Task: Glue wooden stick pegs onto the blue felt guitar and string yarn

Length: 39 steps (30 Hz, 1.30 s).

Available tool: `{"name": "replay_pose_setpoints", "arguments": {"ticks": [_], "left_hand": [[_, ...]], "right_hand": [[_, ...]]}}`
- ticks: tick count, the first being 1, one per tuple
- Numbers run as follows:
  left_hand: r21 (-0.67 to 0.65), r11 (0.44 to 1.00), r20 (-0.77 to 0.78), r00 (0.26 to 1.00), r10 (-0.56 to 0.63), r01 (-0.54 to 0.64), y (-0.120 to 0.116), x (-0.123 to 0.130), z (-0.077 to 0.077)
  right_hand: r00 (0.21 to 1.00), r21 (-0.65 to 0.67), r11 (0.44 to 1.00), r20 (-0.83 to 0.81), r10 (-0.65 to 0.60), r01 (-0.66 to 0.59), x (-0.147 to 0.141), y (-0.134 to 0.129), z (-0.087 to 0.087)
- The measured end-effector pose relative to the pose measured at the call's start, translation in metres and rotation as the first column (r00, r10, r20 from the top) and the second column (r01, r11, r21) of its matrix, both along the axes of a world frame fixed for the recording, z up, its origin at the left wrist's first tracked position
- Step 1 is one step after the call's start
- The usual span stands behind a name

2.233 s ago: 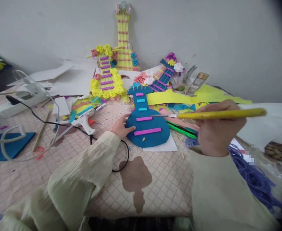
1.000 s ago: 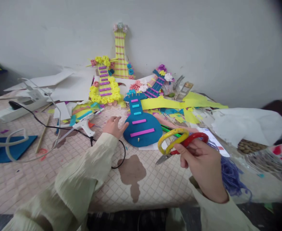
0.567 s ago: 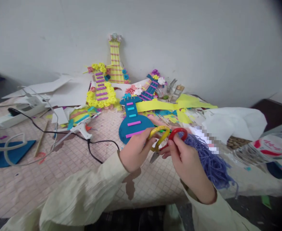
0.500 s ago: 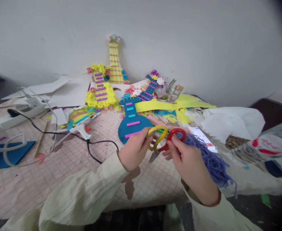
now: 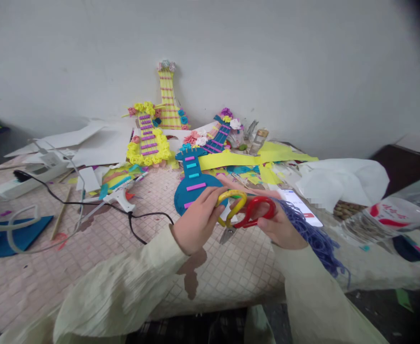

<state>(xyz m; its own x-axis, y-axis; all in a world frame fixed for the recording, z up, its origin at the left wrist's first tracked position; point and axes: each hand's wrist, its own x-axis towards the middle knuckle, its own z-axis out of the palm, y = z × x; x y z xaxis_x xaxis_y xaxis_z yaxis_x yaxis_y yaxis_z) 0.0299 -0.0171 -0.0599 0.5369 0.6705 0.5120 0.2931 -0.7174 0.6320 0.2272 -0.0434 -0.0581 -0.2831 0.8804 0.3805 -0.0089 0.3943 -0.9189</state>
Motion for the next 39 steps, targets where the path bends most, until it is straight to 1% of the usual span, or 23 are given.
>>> {"name": "replay_pose_setpoints", "arguments": {"ticks": [1, 3, 5, 7, 8, 9, 10, 12, 14, 16, 18, 20, 22, 25, 27, 29, 31, 33, 36, 39], "left_hand": [[0.031, 1.0, -0.023, 1.0, 0.009, -0.008, 0.001, 0.0, 0.0], [0.029, 1.0, -0.073, 0.997, -0.009, 0.011, 0.002, 0.0, 0.002], [0.008, 0.998, -0.11, 0.992, -0.054, 0.055, 0.005, -0.004, 0.008], [-0.029, 0.997, -0.113, 0.991, -0.075, 0.073, 0.012, -0.012, 0.016], [-0.057, 0.997, -0.097, 0.994, -0.056, 0.051, 0.017, -0.019, 0.019], [-0.098, 0.995, -0.072, 0.997, -0.013, 0.006, 0.025, -0.026, 0.02], [-0.145, 0.987, -0.043, 0.997, 0.066, -0.071, 0.035, -0.034, 0.018], [-0.217, 0.947, -0.022, 0.972, 0.236, -0.235, 0.058, -0.05, 0.007], [-0.312, 0.878, -0.096, 0.932, 0.351, -0.363, 0.081, -0.064, -0.015], [-0.37, 0.823, -0.142, 0.901, 0.409, -0.432, 0.1, -0.072, -0.042], [-0.428, 0.775, -0.175, 0.884, 0.434, -0.466, 0.112, -0.075, -0.067], [-0.481, 0.752, -0.172, 0.889, 0.424, -0.452, 0.115, -0.074, -0.083], [-0.519, 0.747, -0.134, 0.902, 0.41, -0.416, 0.114, -0.072, -0.09], [-0.54, 0.754, -0.052, 0.909, 0.414, -0.374, 0.108, -0.069, -0.086], [-0.547, 0.759, -0.006, 0.908, 0.419, -0.354, 0.103, -0.067, -0.081], [-0.56, 0.761, 0.026, 0.911, 0.412, -0.328, 0.1, -0.065, -0.08], [-0.57, 0.762, 0.049, 0.914, 0.403, -0.305, 0.099, -0.063, -0.083], [-0.574, 0.764, 0.067, 0.913, 0.402, -0.294, 0.099, -0.06, -0.089], [-0.577, 0.763, 0.075, 0.912, 0.404, -0.29, 0.1, -0.056, -0.097], [-0.593, 0.758, 0.072, 0.92, 0.384, -0.27, 0.1, -0.055, -0.1]], "right_hand": [[0.998, -0.04, 0.998, -0.019, 0.057, -0.057, -0.002, 0.001, 0.002], [0.981, -0.105, 0.977, -0.073, 0.177, -0.185, -0.005, 0.002, 0.005], [0.962, -0.128, 0.959, -0.139, 0.236, -0.254, -0.006, 0.005, 0.006], [0.951, -0.13, 0.957, -0.208, 0.228, -0.258, -0.006, 0.009, 0.003], [0.946, -0.127, 0.96, -0.241, 0.215, -0.25, -0.006, 0.011, 0.001], [0.94, -0.12, 0.963, -0.275, 0.2, -0.24, -0.005, 0.013, 0.001], [0.933, -0.115, 0.967, -0.309, 0.183, -0.227, -0.004, 0.015, 0.001], [0.912, -0.092, 0.978, -0.385, 0.141, -0.19, -0.002, 0.018, 0.006], [0.885, -0.079, 0.987, -0.456, 0.09, -0.141, 0.0, 0.022, 0.017], [0.858, -0.073, 0.993, -0.512, 0.045, -0.096, 0.0, 0.027, 0.029], [0.838, -0.05, 0.997, -0.546, 0.015, -0.051, -0.001, 0.034, 0.039], [0.827, -0.012, 1.0, -0.562, 0.006, -0.015, -0.005, 0.043, 0.043], [0.828, 0.005, 1.0, -0.561, 0.019, -0.019, -0.01, 0.053, 0.042], [0.833, -0.005, 0.999, -0.552, 0.034, -0.045, -0.017, 0.065, 0.032], [0.829, -0.019, 0.999, -0.559, 0.014, -0.03, -0.02, 0.068, 0.022], [0.816, -0.037, 0.999, -0.578, -0.02, -0.002, -0.021, 0.068, 0.014], [0.8, -0.041, 0.999, -0.599, -0.034, 0.011, -0.022, 0.066, 0.008], [0.801, -0.038, 0.999, -0.598, -0.024, 0.001, -0.022, 0.063, 0.004], [0.824, -0.024, 0.999, -0.566, 0.004, -0.022, -0.024, 0.061, 0.001], [0.851, 0.011, 0.999, -0.523, 0.042, -0.042, -0.028, 0.061, -0.001]]}}
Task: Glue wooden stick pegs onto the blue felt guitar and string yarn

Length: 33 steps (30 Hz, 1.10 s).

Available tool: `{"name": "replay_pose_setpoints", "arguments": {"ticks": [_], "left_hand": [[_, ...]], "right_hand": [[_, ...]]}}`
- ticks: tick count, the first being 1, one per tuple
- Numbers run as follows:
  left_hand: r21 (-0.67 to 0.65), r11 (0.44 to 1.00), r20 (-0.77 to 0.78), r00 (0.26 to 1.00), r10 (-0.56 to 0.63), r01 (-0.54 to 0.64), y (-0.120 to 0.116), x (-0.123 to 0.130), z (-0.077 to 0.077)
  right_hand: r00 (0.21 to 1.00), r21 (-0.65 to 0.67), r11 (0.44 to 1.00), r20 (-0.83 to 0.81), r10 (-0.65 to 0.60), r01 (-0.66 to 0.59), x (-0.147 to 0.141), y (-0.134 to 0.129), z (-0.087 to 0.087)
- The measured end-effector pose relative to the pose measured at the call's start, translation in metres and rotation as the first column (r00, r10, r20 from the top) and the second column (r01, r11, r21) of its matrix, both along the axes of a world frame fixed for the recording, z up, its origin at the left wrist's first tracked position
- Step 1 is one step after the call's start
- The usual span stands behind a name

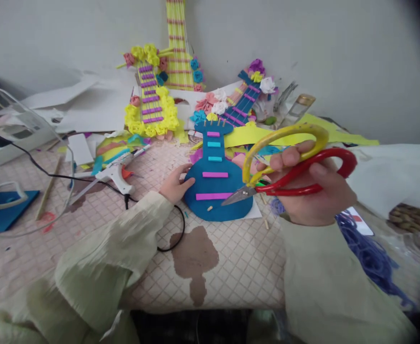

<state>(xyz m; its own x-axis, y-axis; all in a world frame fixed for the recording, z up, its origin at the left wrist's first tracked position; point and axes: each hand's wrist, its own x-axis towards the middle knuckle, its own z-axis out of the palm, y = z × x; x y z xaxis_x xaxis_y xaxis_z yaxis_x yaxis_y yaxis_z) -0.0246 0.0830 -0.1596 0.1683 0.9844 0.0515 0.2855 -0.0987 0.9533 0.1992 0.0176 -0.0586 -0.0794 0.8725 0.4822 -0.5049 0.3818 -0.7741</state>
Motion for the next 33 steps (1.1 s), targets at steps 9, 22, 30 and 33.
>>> {"name": "replay_pose_setpoints", "arguments": {"ticks": [9, 22, 30, 33], "left_hand": [[-0.009, 0.999, 0.027, 0.999, -0.033, 0.034, -0.004, 0.001, 0.004], [0.012, 0.999, 0.006, 0.999, -0.047, 0.047, 0.001, 0.0, -0.003], [0.021, 0.998, -0.005, 0.999, -0.052, 0.052, 0.002, -0.001, -0.005], [0.029, 0.998, -0.009, 0.999, -0.049, 0.049, 0.002, -0.001, -0.006]], "right_hand": [[0.994, 0.031, 0.998, 0.095, 0.053, -0.056, -0.011, 0.001, -0.003], [0.971, 0.097, 0.982, 0.192, 0.143, -0.164, -0.007, 0.004, -0.005], [0.965, 0.088, 0.98, 0.208, 0.157, -0.178, -0.004, 0.005, -0.006], [0.969, 0.097, 0.982, 0.206, 0.138, -0.161, -0.004, 0.005, -0.006]]}}
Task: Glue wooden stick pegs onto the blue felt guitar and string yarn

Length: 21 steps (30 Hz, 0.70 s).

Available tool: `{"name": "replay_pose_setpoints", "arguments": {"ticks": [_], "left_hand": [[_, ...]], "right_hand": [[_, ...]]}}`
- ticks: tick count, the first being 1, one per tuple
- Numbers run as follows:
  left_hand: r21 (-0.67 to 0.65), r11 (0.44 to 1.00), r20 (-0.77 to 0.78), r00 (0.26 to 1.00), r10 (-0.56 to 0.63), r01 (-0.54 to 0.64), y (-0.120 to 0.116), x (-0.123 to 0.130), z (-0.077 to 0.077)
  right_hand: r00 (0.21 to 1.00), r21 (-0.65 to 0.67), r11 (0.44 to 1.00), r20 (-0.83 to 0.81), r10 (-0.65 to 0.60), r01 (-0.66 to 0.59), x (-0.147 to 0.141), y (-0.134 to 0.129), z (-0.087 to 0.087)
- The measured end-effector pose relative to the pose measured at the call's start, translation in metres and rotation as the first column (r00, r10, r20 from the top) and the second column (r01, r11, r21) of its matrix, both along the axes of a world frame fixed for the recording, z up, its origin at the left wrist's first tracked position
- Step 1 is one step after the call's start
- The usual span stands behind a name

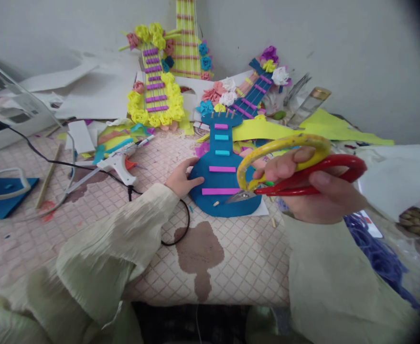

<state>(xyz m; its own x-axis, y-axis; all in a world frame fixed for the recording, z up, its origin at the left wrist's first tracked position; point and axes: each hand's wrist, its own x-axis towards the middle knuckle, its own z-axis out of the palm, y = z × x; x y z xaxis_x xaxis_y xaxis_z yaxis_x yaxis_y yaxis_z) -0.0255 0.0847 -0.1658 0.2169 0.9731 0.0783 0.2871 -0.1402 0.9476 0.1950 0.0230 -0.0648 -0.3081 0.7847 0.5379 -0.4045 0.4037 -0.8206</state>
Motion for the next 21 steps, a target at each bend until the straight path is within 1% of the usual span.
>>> {"name": "replay_pose_setpoints", "arguments": {"ticks": [3, 8, 13, 21], "left_hand": [[0.003, 1.0, -0.006, 1.0, 0.002, -0.002, 0.0001, -0.0001, -0.0002], [-0.015, 1.0, -0.001, 1.0, 0.0, 0.0, 0.0004, -0.0005, 0.0006], [-0.012, 1.0, 0.0, 1.0, 0.0, 0.0, 0.0, 0.0003, 0.0013], [-0.014, 1.0, 0.014, 1.0, -0.003, 0.003, -0.0001, 0.001, 0.0023]], "right_hand": [[1.0, 0.007, 1.0, 0.005, -0.021, 0.021, 0.0004, 0.0002, 0.0003], [1.0, 0.019, 1.0, 0.017, 0.017, -0.017, 0.0001, 0.001, 0.0011], [1.0, 0.0, 1.0, 0.0, 0.022, -0.022, -0.0006, 0.0004, 0.0008], [0.999, 0.005, 0.999, 0.036, 0.039, -0.04, 0.0009, 0.0025, 0.0006]]}}
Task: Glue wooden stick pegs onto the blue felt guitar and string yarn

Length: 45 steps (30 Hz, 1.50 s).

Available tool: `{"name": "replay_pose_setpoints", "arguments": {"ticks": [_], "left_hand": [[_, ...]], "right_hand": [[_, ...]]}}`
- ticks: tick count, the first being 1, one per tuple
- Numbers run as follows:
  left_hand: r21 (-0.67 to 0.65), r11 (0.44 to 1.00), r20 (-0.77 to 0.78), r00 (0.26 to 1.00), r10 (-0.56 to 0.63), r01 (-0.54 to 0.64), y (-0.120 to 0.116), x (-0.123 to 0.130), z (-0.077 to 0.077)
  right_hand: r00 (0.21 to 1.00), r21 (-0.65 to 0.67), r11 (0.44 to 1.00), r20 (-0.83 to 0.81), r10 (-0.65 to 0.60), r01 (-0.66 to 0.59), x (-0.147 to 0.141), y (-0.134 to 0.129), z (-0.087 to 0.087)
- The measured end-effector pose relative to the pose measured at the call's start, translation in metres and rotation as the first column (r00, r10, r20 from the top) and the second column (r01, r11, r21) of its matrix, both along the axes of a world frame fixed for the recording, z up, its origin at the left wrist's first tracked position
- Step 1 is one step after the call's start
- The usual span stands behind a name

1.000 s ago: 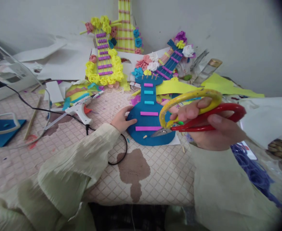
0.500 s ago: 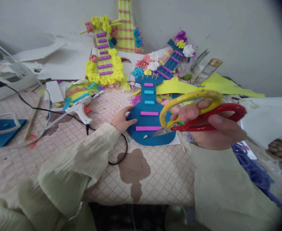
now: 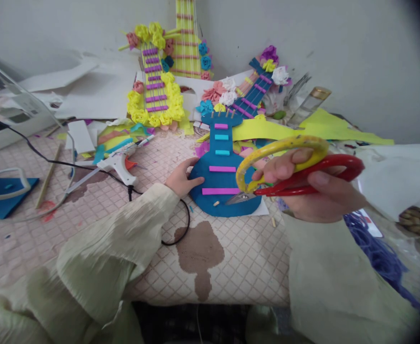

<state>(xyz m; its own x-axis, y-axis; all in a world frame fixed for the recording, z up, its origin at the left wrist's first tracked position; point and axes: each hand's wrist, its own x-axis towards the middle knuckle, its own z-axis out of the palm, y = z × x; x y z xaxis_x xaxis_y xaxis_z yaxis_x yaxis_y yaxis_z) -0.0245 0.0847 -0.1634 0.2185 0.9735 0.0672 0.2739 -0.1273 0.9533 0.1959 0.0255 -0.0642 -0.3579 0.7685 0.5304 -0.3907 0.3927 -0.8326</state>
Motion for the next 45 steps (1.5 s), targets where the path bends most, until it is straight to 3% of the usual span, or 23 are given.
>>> {"name": "replay_pose_setpoints", "arguments": {"ticks": [27, 41, 45], "left_hand": [[0.059, 0.998, -0.038, 0.999, -0.002, 0.004, 0.003, -0.002, -0.007], [0.029, 0.999, 0.015, 1.0, -0.018, 0.018, 0.003, -0.002, -0.008], [0.029, 0.999, 0.02, 1.0, -0.018, 0.017, 0.003, -0.002, -0.009]], "right_hand": [[0.999, -0.077, 0.996, 0.005, 0.047, -0.046, -0.009, -0.005, 0.008], [0.99, -0.037, 0.999, 0.134, 0.037, -0.033, -0.01, 0.0, 0.005], [0.98, 0.035, 0.995, 0.179, 0.087, -0.095, -0.011, 0.002, 0.004]]}}
